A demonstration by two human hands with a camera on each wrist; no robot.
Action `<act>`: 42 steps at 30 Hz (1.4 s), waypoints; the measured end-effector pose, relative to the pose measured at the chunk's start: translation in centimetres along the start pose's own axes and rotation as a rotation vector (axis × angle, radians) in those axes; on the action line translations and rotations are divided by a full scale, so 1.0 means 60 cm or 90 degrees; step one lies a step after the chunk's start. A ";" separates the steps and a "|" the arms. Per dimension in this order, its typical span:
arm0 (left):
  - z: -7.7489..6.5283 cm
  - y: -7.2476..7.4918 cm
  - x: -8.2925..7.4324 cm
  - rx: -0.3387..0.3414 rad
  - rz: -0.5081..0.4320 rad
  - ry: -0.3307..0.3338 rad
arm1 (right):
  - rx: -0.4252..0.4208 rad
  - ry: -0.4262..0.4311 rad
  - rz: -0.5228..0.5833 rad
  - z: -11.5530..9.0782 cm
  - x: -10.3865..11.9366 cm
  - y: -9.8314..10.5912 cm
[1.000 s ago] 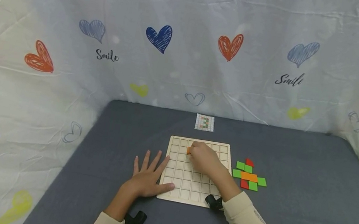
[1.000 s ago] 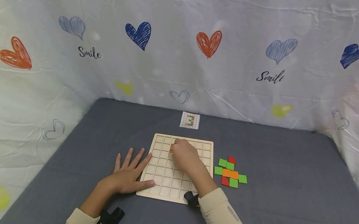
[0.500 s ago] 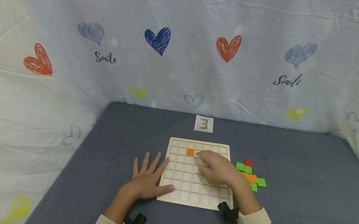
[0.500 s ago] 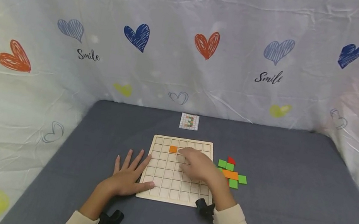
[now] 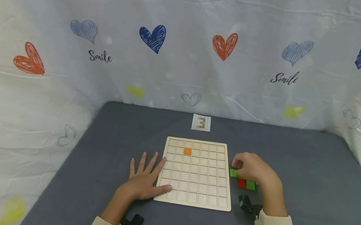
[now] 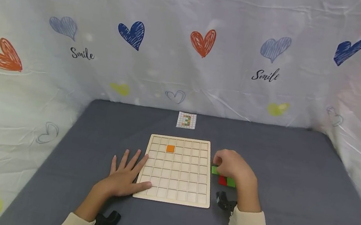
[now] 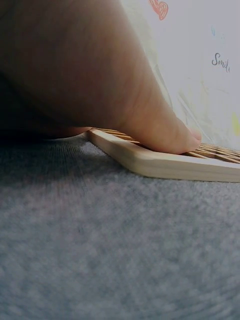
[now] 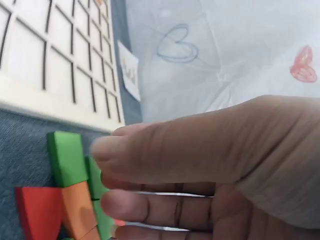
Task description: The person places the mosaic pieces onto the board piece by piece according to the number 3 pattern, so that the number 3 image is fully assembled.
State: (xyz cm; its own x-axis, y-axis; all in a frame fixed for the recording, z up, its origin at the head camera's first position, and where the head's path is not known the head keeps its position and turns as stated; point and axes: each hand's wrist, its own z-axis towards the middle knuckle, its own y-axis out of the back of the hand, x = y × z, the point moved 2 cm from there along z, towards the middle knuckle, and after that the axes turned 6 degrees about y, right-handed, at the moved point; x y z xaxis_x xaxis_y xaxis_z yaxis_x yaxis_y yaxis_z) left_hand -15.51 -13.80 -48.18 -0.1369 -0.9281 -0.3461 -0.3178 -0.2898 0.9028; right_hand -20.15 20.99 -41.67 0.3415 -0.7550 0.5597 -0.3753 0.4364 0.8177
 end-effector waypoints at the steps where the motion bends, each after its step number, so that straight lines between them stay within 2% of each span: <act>1: -0.001 0.000 0.001 0.000 0.000 0.001 | 0.007 0.003 -0.005 0.001 -0.002 -0.001; 6: -0.002 0.000 0.002 0.000 -0.001 0.000 | 0.030 0.012 -0.008 0.011 -0.008 -0.016; 12: -0.001 0.001 0.002 -0.001 0.005 0.000 | 0.002 0.021 -0.020 0.017 -0.009 -0.026; 19: -0.001 0.005 0.001 -0.007 0.001 -0.010 | -0.010 0.014 -0.010 0.015 -0.011 -0.019; 23: 0.000 0.003 0.004 -0.011 -0.014 -0.016 | -0.031 0.035 0.014 0.018 -0.012 -0.018; 29: 0.001 -0.009 0.014 -0.010 -0.046 -0.013 | -0.037 0.062 0.033 0.023 -0.010 -0.025; 42: -0.006 0.003 0.004 -0.009 -0.025 -0.015 | -0.056 0.104 0.016 0.033 0.006 -0.030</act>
State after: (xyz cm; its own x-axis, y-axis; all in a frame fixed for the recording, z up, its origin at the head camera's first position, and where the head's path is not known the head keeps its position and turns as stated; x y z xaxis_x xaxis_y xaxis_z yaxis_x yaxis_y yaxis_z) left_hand -15.28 -14.17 -48.01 -0.1464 -0.9104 -0.3869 -0.3103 -0.3291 0.8919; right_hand -21.11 18.98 -43.21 0.4703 -0.6570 0.5892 -0.3115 0.5011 0.8074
